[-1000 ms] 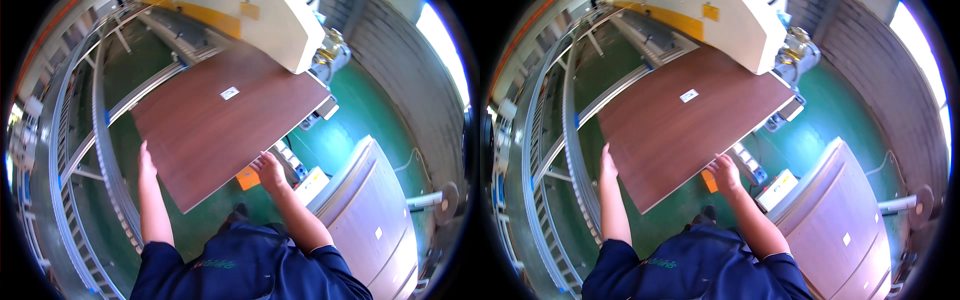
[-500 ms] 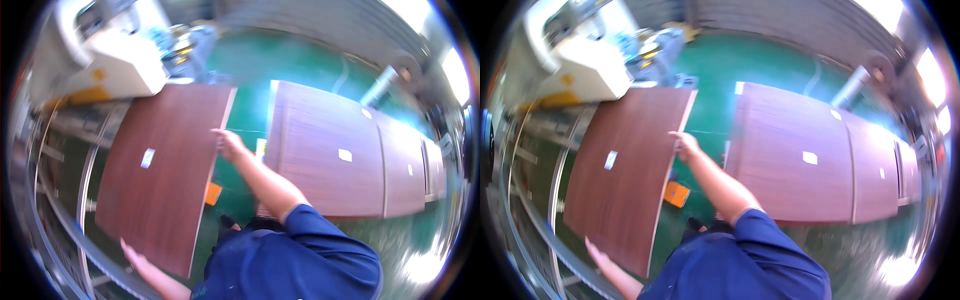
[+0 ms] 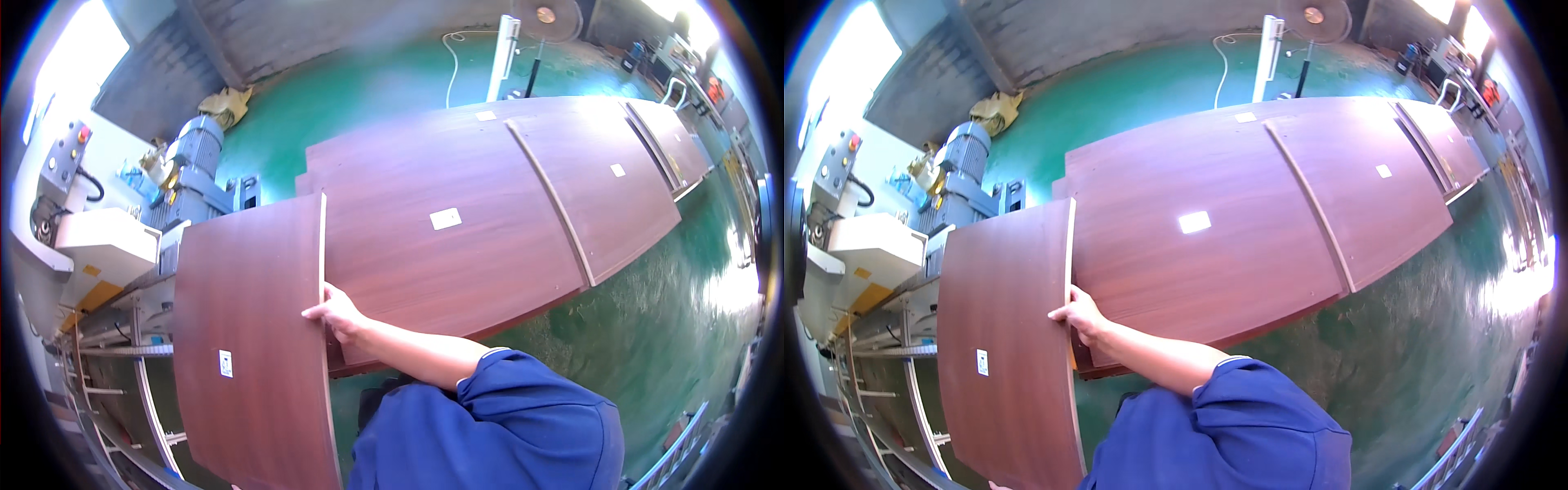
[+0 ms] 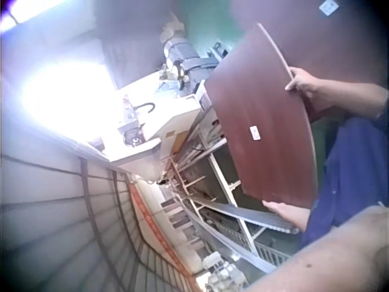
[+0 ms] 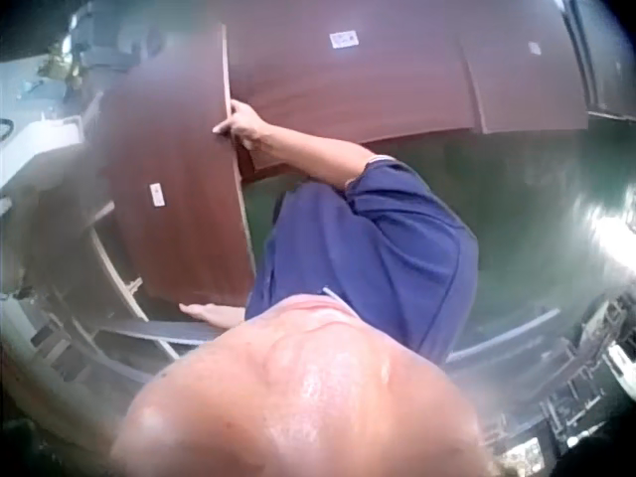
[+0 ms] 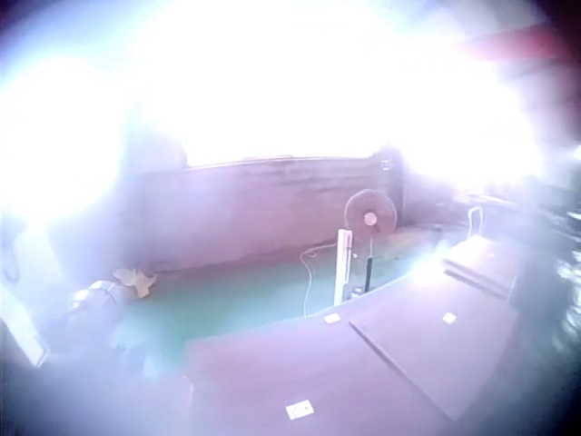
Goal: The person picks up dark wood panels from a stack and feeds them one at a time into an edge-banding machine, repeating the action for several panels.
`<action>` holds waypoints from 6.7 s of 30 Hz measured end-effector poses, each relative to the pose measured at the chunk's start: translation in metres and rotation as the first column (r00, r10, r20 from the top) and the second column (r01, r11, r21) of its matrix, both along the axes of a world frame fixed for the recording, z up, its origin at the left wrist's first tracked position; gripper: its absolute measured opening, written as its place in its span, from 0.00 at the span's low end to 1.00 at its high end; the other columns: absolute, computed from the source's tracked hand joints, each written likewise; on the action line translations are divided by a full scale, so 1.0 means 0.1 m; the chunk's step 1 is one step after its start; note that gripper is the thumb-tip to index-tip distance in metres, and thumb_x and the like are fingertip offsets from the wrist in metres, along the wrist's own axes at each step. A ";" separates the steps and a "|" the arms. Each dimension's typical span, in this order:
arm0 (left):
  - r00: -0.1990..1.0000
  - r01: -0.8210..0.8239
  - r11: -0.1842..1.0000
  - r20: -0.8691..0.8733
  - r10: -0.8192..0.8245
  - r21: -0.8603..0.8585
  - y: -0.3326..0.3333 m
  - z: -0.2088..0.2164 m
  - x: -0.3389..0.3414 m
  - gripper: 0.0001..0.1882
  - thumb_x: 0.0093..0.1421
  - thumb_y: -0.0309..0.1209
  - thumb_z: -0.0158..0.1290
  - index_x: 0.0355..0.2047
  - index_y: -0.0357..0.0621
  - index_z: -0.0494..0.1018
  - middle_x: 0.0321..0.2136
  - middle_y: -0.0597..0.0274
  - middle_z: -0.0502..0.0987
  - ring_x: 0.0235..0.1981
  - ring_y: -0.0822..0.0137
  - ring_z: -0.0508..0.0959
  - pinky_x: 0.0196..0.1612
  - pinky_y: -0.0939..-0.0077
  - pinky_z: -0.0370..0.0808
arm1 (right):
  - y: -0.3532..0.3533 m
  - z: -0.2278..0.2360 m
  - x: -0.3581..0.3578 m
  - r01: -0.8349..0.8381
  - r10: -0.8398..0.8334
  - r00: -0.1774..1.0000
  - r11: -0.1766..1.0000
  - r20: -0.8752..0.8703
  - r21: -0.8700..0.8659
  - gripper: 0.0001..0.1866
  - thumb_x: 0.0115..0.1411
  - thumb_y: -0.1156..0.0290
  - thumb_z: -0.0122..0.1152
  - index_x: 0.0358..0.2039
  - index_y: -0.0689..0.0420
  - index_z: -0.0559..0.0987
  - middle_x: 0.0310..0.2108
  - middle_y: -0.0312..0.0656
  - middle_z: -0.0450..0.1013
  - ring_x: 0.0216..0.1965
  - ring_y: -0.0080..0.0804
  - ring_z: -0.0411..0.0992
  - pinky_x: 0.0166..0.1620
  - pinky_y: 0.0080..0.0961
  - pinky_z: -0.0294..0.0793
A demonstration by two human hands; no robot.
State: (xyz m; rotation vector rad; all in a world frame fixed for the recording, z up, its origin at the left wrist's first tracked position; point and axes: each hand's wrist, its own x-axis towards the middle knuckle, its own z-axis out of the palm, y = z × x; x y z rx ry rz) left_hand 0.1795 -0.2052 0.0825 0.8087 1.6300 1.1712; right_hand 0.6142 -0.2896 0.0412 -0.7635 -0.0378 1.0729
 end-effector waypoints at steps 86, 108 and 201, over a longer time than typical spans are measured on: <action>0.208 0.787 0.452 -0.508 -0.836 -0.420 -12.14 -0.66 14.39 0.50 0.59 0.62 0.49 0.63 0.25 0.56 0.62 0.34 0.60 0.65 0.44 0.59 0.66 0.56 0.57 | -16.84 -0.21 10.16 0.699 -0.647 0.674 0.405 0.355 -0.589 0.26 0.58 0.79 0.60 0.57 0.60 0.66 0.59 0.46 0.64 0.56 0.36 0.65 0.59 0.34 0.64; 0.106 0.855 0.487 -0.859 -0.501 -0.179 -13.03 -1.05 14.23 0.60 0.52 0.65 0.55 0.66 0.27 0.47 0.62 0.34 0.58 0.63 0.41 0.60 0.65 0.54 0.58 | -16.88 -1.02 11.38 0.926 0.717 0.369 -0.230 0.591 -0.299 0.27 0.67 0.51 0.48 0.62 0.50 0.68 0.67 0.47 0.58 0.67 0.49 0.55 0.67 0.44 0.51; 0.850 -0.125 0.992 0.519 0.095 0.022 1.92 -0.49 -1.45 0.39 0.64 0.58 0.41 0.65 0.42 0.59 0.63 0.54 0.63 0.63 0.54 0.63 0.64 0.52 0.61 | 3.16 -0.10 -1.08 -0.101 0.217 0.947 0.900 0.235 -0.424 0.11 0.54 0.71 0.68 0.37 0.58 0.77 0.22 0.32 0.66 0.20 0.20 0.61 0.21 0.18 0.62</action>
